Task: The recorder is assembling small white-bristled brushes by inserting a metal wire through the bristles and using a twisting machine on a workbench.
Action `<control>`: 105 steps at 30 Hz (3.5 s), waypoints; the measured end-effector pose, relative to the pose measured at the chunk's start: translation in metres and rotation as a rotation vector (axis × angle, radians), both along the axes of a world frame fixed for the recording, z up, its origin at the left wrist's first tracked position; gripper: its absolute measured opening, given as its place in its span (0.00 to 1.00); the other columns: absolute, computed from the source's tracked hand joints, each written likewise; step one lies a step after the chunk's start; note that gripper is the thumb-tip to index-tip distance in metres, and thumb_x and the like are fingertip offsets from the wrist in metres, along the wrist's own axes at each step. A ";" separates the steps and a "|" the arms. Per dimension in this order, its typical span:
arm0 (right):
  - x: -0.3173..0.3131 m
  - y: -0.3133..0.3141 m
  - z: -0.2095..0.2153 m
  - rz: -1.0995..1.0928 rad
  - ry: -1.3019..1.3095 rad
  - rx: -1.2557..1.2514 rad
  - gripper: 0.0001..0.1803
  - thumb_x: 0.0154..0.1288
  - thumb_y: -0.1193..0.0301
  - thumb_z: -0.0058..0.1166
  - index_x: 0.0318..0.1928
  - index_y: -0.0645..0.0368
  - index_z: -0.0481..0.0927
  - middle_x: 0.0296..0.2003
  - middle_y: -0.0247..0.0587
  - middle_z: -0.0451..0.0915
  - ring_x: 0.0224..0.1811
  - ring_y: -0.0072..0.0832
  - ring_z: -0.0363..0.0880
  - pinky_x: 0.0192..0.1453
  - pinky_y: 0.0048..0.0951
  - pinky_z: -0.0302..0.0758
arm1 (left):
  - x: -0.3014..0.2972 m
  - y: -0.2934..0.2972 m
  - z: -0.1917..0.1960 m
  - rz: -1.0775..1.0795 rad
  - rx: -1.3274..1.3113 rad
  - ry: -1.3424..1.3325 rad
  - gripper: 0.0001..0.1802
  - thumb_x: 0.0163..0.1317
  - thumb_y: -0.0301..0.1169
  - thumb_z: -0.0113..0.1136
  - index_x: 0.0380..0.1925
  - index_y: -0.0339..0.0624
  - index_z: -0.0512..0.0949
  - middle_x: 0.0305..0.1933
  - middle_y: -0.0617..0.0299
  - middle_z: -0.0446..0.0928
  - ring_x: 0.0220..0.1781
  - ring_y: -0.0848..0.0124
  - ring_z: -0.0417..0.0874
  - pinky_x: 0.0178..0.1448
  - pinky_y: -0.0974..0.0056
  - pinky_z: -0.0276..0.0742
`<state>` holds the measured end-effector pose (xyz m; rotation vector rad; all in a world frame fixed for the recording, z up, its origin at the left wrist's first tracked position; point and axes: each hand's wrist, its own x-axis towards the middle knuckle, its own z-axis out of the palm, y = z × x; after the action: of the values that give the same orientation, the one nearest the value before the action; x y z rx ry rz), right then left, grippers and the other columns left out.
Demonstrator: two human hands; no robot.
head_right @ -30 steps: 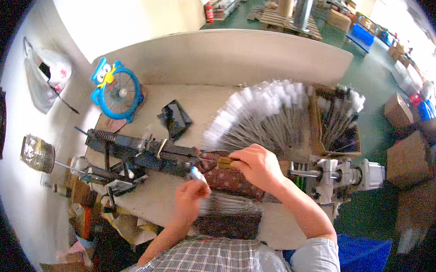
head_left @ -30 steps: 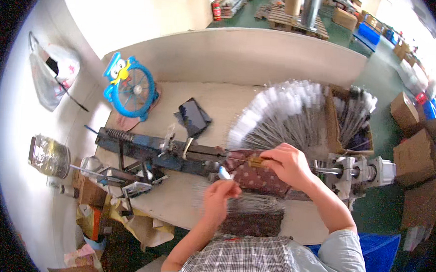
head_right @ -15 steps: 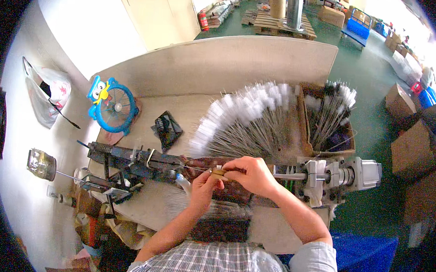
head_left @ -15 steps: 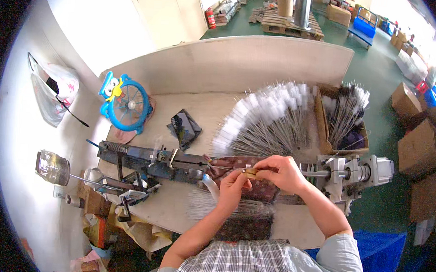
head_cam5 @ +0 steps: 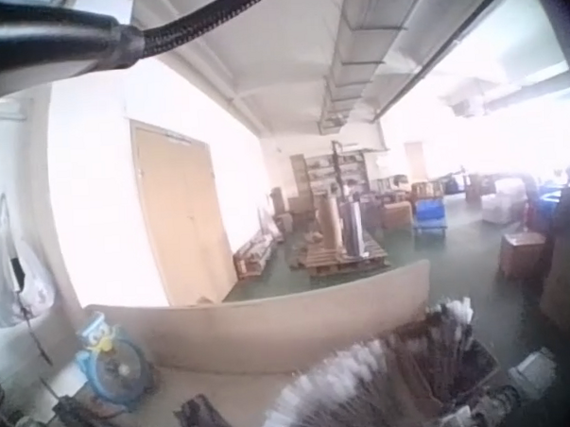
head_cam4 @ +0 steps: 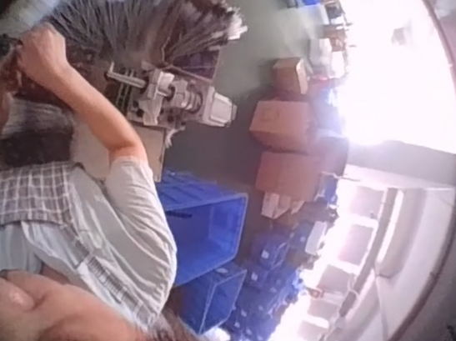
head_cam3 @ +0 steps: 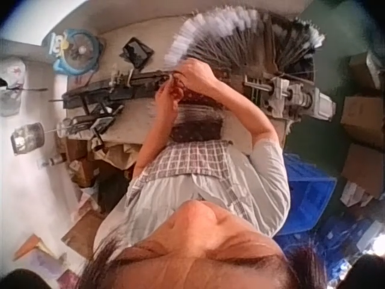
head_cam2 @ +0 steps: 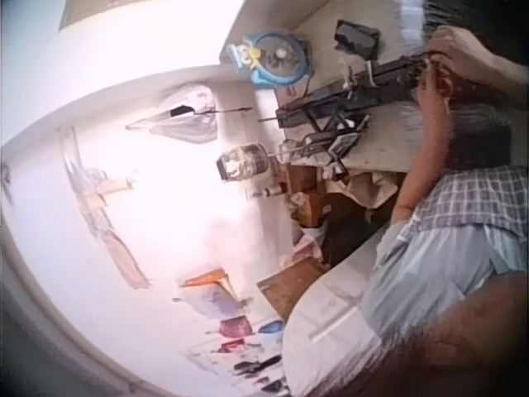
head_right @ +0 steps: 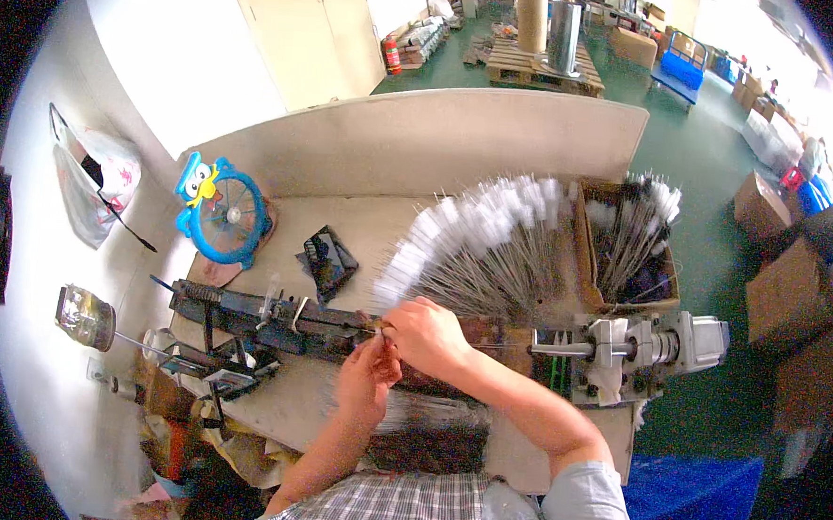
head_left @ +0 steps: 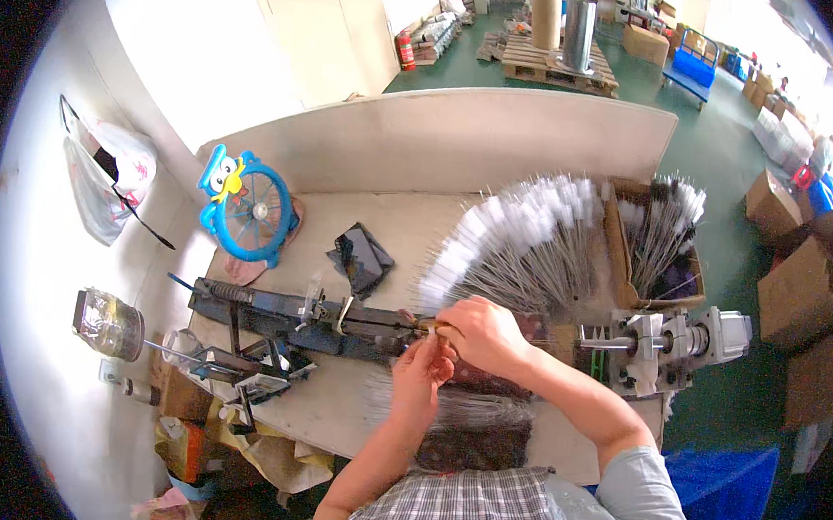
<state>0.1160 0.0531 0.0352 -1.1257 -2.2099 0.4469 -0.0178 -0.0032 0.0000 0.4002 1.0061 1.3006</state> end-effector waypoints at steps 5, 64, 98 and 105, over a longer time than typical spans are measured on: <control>0.004 -0.002 0.013 -0.009 0.042 -0.194 0.11 0.55 0.64 0.54 0.34 0.57 0.82 0.30 0.44 0.80 0.35 0.42 0.78 0.40 0.37 0.74 | -0.006 -0.004 -0.007 -0.060 0.093 0.017 0.13 0.65 0.38 0.52 0.34 0.38 0.75 0.26 0.61 0.77 0.26 0.75 0.77 0.29 0.73 0.71; -0.009 -0.028 -0.002 -0.158 0.056 0.374 0.14 0.44 0.66 0.63 0.36 0.51 0.83 0.36 0.29 0.79 0.37 0.28 0.76 0.40 0.31 0.70 | 0.012 0.002 -0.008 0.240 0.095 -0.243 0.03 0.61 0.25 0.51 0.34 0.38 0.72 0.36 0.63 0.75 0.37 0.75 0.77 0.45 0.68 0.73; -0.026 -0.024 -0.006 -0.180 0.067 0.270 0.15 0.45 0.65 0.63 0.38 0.52 0.82 0.37 0.30 0.79 0.39 0.28 0.77 0.42 0.32 0.71 | 0.012 -0.006 0.007 0.175 0.083 -0.333 0.16 0.68 0.44 0.37 0.33 0.47 0.71 0.31 0.68 0.74 0.34 0.77 0.75 0.38 0.71 0.70; -0.015 -0.030 0.000 -0.177 0.059 0.312 0.16 0.44 0.66 0.63 0.38 0.51 0.82 0.37 0.29 0.79 0.39 0.28 0.77 0.42 0.32 0.70 | 0.013 -0.002 0.000 0.234 0.024 -0.343 0.12 0.67 0.39 0.42 0.35 0.44 0.72 0.34 0.66 0.74 0.33 0.76 0.76 0.34 0.73 0.72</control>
<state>0.1008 0.0233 0.0354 -1.1079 -2.0207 0.0562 -0.0053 -0.0051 -0.0003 0.0708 0.7627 1.5311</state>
